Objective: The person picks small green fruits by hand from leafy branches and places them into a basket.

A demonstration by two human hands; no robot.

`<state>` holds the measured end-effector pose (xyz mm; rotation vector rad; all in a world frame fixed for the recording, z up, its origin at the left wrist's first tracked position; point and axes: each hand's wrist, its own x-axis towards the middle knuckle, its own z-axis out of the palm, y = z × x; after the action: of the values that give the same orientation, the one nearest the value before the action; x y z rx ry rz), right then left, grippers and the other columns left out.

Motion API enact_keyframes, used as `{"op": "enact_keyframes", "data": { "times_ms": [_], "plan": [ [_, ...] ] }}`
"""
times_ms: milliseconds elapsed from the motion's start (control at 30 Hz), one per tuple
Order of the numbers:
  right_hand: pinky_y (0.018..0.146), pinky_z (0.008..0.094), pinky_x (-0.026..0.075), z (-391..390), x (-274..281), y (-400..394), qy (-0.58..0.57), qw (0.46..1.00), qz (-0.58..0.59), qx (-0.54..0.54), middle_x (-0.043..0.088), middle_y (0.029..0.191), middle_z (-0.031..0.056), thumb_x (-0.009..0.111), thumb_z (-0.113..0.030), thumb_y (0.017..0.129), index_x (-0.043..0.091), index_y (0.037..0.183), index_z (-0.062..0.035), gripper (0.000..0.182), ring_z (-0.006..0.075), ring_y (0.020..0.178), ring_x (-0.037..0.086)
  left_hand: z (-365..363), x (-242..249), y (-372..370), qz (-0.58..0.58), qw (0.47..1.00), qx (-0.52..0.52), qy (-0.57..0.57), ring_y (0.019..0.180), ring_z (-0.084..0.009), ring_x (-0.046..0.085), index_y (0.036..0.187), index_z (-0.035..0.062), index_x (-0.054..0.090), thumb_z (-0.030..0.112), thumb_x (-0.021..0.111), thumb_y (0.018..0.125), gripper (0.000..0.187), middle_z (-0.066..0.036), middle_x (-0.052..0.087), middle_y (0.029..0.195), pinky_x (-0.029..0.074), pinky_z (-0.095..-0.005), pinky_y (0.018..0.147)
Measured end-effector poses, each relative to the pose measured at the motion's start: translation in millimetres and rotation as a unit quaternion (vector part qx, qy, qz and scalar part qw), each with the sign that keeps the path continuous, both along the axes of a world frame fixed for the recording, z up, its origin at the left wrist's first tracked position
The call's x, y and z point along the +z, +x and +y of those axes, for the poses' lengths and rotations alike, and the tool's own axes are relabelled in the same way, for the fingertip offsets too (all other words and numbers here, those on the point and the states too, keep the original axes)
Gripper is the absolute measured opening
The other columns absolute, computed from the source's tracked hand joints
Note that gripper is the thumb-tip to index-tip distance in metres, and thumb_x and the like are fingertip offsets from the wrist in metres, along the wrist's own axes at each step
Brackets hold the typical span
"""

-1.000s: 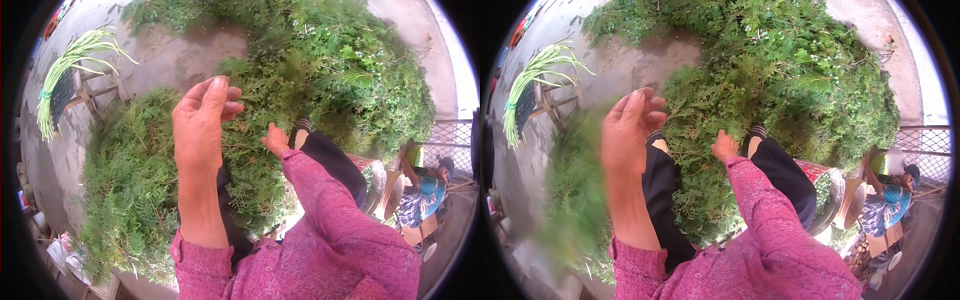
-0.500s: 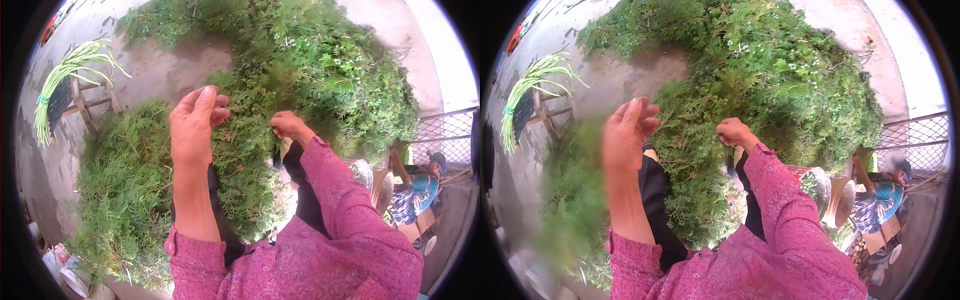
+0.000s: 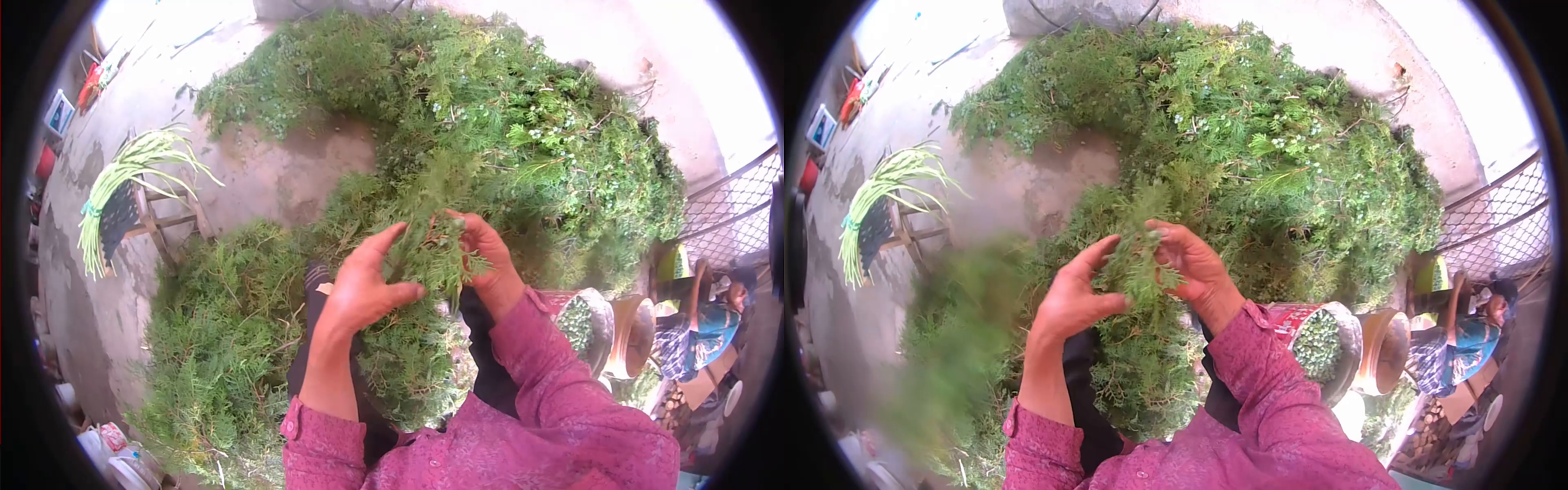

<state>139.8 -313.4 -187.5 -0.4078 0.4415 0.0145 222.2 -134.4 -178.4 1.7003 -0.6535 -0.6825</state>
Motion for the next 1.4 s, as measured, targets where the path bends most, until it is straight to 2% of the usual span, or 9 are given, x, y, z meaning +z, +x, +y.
{"op": "enact_keyframes", "data": {
  "times_ms": [67,167,267,367,533,733,933,1067,1400],
  "plan": [
    [0.068,0.0356,0.053,10.8,7.6,7.7,0.029,0.999,0.001,0.024,0.064,0.090,0.0082,0.054,-0.007,0.080,0.056,0.101,-0.0027,0.022,0.0158,0.075,0.062,-7.2,-4.9,-5.2,-0.081,0.996,-0.038,0.022,0.105,-0.0192,0.051,0.123,-0.0030,0.042,0.010,0.071,0.067,0.064,-0.014,0.055,0.112,0.043,-0.0281,0.087],
    [0.067,0.0336,0.051,7.6,9.1,15.0,0.104,0.988,-0.080,0.081,0.062,0.083,0.0058,0.053,-0.009,0.082,0.056,0.098,-0.0031,0.017,0.0138,0.070,0.061,-17.4,1.4,-9.0,0.219,0.972,0.022,-0.084,0.096,-0.0123,0.051,0.123,0.0022,0.045,0.003,0.064,0.076,0.050,-0.006,0.057,0.106,0.042,-0.0256,0.083],
    [0.060,0.0266,0.049,-6.5,3.4,16.9,0.064,0.991,-0.085,0.085,0.059,0.076,0.0037,0.054,-0.011,0.084,0.055,0.095,-0.0041,0.013,0.0101,0.063,0.057,-20.8,-5.5,-8.7,0.101,0.994,0.045,0.001,0.089,-0.0093,0.051,0.117,0.0031,0.051,0.001,0.058,0.080,0.037,-0.001,0.058,0.100,0.042,-0.0240,0.079],
    [0.054,0.0221,0.047,-13.3,10.2,14.4,-0.269,0.959,0.021,0.085,0.059,0.076,0.0037,0.060,-0.018,0.083,0.055,0.094,-0.0025,0.020,0.0089,0.060,0.055,-23.1,-10.4,-10.6,0.146,0.987,0.064,-0.025,0.088,-0.0097,0.051,0.112,0.0041,0.056,0.007,0.059,0.082,0.030,-0.002,0.060,0.098,0.042,-0.0247,0.078],
    [0.063,0.0230,0.047,-34.6,20.4,8.7,-0.447,0.893,0.002,-0.050,0.059,0.081,0.0032,0.070,-0.021,0.075,0.054,0.100,-0.0019,0.035,0.0105,0.069,0.056,-27.0,1.1,-12.0,0.199,0.977,0.076,-0.008,0.091,-0.0099,0.051,0.110,0.0041,0.057,0.013,0.058,0.084,0.028,-0.003,0.061,0.099,0.041,-0.0254,0.081],
    [0.083,0.0314,0.042,-33.1,33.0,3.5,-0.802,0.574,-0.130,-0.102,0.049,0.111,0.0119,0.080,-0.024,0.056,0.049,0.118,-0.0085,0.071,0.0235,0.096,0.052,-30.1,4.4,-19.1,0.229,0.971,0.054,0.049,0.088,-0.0096,0.051,0.108,0.0053,0.058,0.017,0.060,0.083,0.027,-0.001,0.060,0.098,0.042,-0.0269,0.079],
    [0.080,0.0320,0.043,-27.6,22.8,-3.1,-0.731,0.666,-0.143,0.032,0.053,0.101,0.0095,0.080,-0.023,0.058,0.054,0.114,-0.0112,0.063,0.0232,0.093,0.052,-29.4,7.3,-28.9,0.285,0.958,0.015,0.018,0.087,-0.0097,0.052,0.103,0.0047,0.058,0.014,0.063,0.081,0.024,0.001,0.058,0.096,0.043,-0.0250,0.076],
    [0.062,0.0340,0.044,-27.1,17.9,-0.6,-0.744,0.639,-0.195,-0.039,0.052,0.084,0.0110,0.073,-0.022,0.067,0.054,0.098,-0.0045,0.040,0.0271,0.074,0.053,-30.2,17.4,-32.3,0.355,0.934,0.043,-0.009,0.087,-0.0095,0.052,0.105,0.0043,0.058,0.011,0.063,0.081,0.025,0.000,0.058,0.097,0.043,-0.0242,0.076],
    [0.060,0.0355,0.042,-16.0,10.7,5.1,-0.725,0.669,-0.154,-0.052,0.051,0.073,0.0128,0.063,-0.016,0.078,0.053,0.088,-0.0028,0.020,0.0294,0.068,0.051,-20.8,19.6,-24.2,0.401,0.916,0.007,-0.023,0.085,-0.0083,0.052,0.103,0.0021,0.060,0.009,0.062,0.081,0.024,-0.001,0.059,0.094,0.043,-0.0238,0.075]
  ]
}}
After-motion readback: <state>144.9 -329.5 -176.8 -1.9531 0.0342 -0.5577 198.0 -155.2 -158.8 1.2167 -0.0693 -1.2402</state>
